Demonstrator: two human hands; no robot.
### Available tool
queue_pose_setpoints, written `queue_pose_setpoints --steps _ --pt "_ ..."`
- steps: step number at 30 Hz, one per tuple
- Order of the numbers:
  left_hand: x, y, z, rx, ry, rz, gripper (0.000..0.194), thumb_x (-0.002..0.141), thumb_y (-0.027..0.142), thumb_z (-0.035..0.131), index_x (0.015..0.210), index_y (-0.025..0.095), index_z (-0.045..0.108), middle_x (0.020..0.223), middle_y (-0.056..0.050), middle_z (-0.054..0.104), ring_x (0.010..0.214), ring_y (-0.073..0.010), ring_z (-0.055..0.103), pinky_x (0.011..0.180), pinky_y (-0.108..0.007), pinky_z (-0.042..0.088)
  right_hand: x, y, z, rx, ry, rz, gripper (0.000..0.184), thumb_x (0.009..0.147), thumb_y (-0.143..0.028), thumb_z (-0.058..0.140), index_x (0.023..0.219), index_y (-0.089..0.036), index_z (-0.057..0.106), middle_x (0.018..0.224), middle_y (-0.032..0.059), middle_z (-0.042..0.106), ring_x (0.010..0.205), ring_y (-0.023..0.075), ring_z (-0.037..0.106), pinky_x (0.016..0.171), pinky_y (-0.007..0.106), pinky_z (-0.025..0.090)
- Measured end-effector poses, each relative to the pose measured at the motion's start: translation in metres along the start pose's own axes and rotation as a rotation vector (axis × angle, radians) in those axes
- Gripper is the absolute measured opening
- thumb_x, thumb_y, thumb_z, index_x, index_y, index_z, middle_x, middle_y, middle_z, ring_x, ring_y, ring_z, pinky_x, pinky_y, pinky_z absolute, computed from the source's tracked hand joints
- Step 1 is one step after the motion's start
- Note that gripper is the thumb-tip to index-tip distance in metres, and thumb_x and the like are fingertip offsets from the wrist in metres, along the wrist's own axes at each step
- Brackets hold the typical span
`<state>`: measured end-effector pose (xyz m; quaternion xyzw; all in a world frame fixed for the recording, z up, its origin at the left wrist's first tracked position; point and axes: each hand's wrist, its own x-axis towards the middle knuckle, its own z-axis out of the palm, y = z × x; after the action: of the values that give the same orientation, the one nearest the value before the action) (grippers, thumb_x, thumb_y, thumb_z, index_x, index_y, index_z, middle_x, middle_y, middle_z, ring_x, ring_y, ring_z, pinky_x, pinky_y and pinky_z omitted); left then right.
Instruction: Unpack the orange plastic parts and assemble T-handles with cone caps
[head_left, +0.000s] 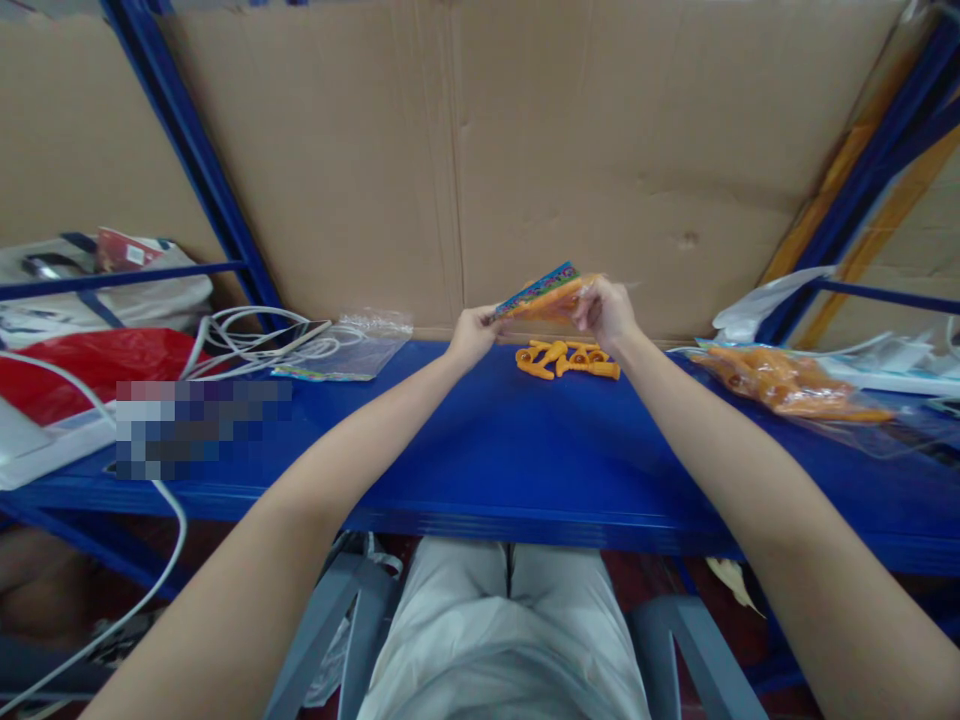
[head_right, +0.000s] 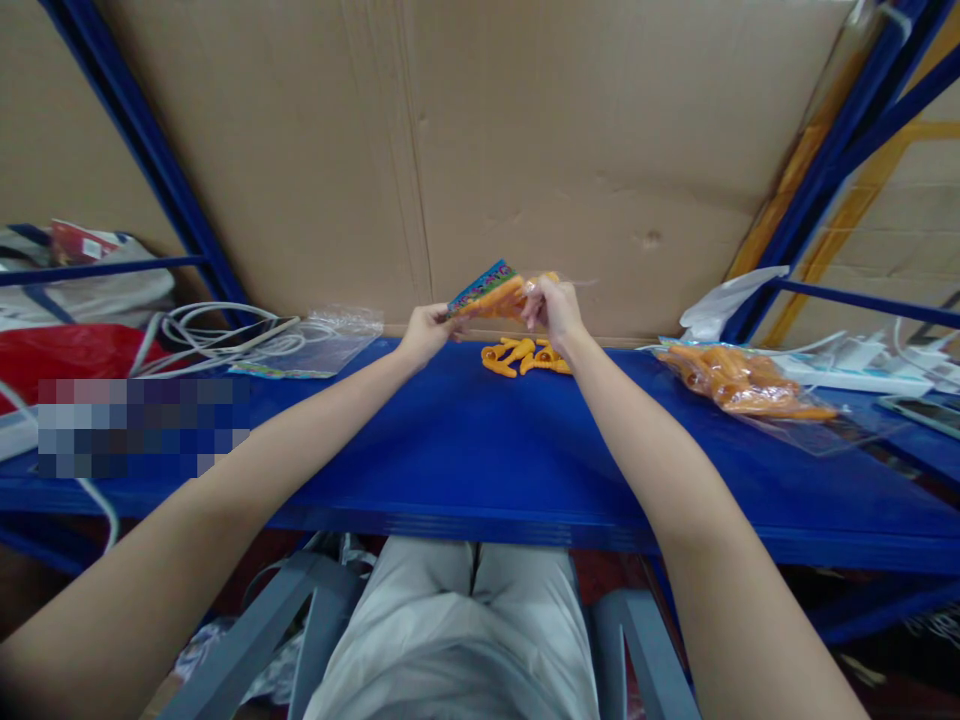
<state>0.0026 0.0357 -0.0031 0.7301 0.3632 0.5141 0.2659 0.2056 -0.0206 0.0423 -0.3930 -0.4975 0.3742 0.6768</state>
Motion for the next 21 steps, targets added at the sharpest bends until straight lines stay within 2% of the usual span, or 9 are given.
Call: queue_pose_setpoints --steps 3,5,8,11,13,16,18,20,21 --pt "0.007 0.010 -0.005 0.236 0.058 0.054 0.034 0.090 0.021 0.067 0.123 0.016 0.075 0.096 -0.007 0.080 0.084 -0.0201 0.074 0.079 -0.030 0.059 0.009 0.006 -0.004 -0.019 0.020 0.049 0.032 0.087 -0.026 0.059 0.055 -0.021 0.054 0.046 -0.0007 0.057 0.041 0.0112 0.054 0.052 0.023 0.050" --pt "0.006 0.016 -0.008 0.443 0.044 0.063 0.038 0.091 0.014 0.059 0.126 0.018 0.074 0.105 -0.008 0.080 0.096 -0.0230 0.074 0.090 -0.033 0.056 0.009 0.012 -0.008 -0.050 0.033 0.153 0.029 0.090 -0.026 0.058 0.062 -0.021 0.058 0.049 0.0008 0.062 0.045 0.0127 0.060 0.050 0.021 0.050" --pt "0.000 0.022 -0.011 0.741 -0.023 0.057 0.046 0.091 0.010 0.052 0.131 0.024 0.071 0.114 -0.008 0.078 0.113 -0.0255 0.070 0.101 -0.035 0.051 0.006 0.024 -0.014 -0.165 0.042 0.347 0.030 0.096 -0.026 0.051 0.068 -0.019 0.062 0.053 0.0039 0.065 0.044 0.0140 0.062 0.045 0.021 0.048" --pt "-0.007 0.027 -0.012 0.987 -0.117 0.035 0.046 0.095 0.014 0.049 0.134 0.028 0.069 0.116 -0.009 0.077 0.117 -0.0270 0.068 0.103 -0.037 0.049 0.003 0.036 -0.018 -0.336 0.031 0.413 0.025 0.095 -0.020 0.052 0.072 -0.019 0.063 0.054 0.0034 0.066 0.040 0.0150 0.060 0.041 0.023 0.047" --pt "-0.010 0.030 -0.013 1.104 -0.178 0.019 0.044 0.098 0.018 0.046 0.135 0.027 0.068 0.116 -0.011 0.076 0.117 -0.0284 0.068 0.101 -0.038 0.050 0.005 0.043 -0.023 -0.487 0.008 0.349 0.020 0.090 -0.014 0.056 0.071 -0.018 0.062 0.054 0.0020 0.066 0.037 0.0148 0.058 0.041 0.024 0.047" --pt "-0.012 0.036 -0.017 1.238 -0.262 0.009 0.042 0.101 0.024 0.042 0.134 0.022 0.068 0.119 -0.015 0.074 0.116 -0.0303 0.068 0.098 -0.038 0.051 0.008 0.052 -0.034 -0.699 -0.062 0.108 0.010 0.080 -0.008 0.067 0.077 -0.018 0.065 0.064 0.0037 0.071 0.048 0.0167 0.065 0.052 0.027 0.056" --pt "-0.012 0.040 -0.019 1.298 -0.306 0.017 0.042 0.101 0.027 0.041 0.131 0.019 0.069 0.120 -0.015 0.074 0.116 -0.0296 0.068 0.097 -0.036 0.051 0.008 0.054 -0.041 -0.773 -0.146 -0.100 0.024 0.073 -0.010 0.076 0.094 -0.018 0.069 0.084 0.0069 0.077 0.072 0.0219 0.074 0.073 0.034 0.062" --pt "-0.013 0.043 -0.020 1.329 -0.340 0.036 0.041 0.102 0.028 0.041 0.127 0.018 0.071 0.120 -0.015 0.074 0.116 -0.0289 0.068 0.095 -0.035 0.051 0.005 0.054 -0.045 -0.774 -0.260 -0.250 0.044 0.071 -0.018 0.081 0.113 -0.019 0.068 0.106 0.0095 0.078 0.097 0.0262 0.074 0.090 0.040 0.060" --pt "-0.013 0.044 -0.020 1.340 -0.353 0.045 0.041 0.102 0.028 0.041 0.125 0.018 0.072 0.119 -0.015 0.074 0.116 -0.0288 0.069 0.094 -0.034 0.052 0.003 0.053 -0.046 -0.756 -0.314 -0.285 0.048 0.072 -0.023 0.082 0.118 -0.019 0.066 0.113 0.0103 0.076 0.103 0.0273 0.073 0.094 0.042 0.059"
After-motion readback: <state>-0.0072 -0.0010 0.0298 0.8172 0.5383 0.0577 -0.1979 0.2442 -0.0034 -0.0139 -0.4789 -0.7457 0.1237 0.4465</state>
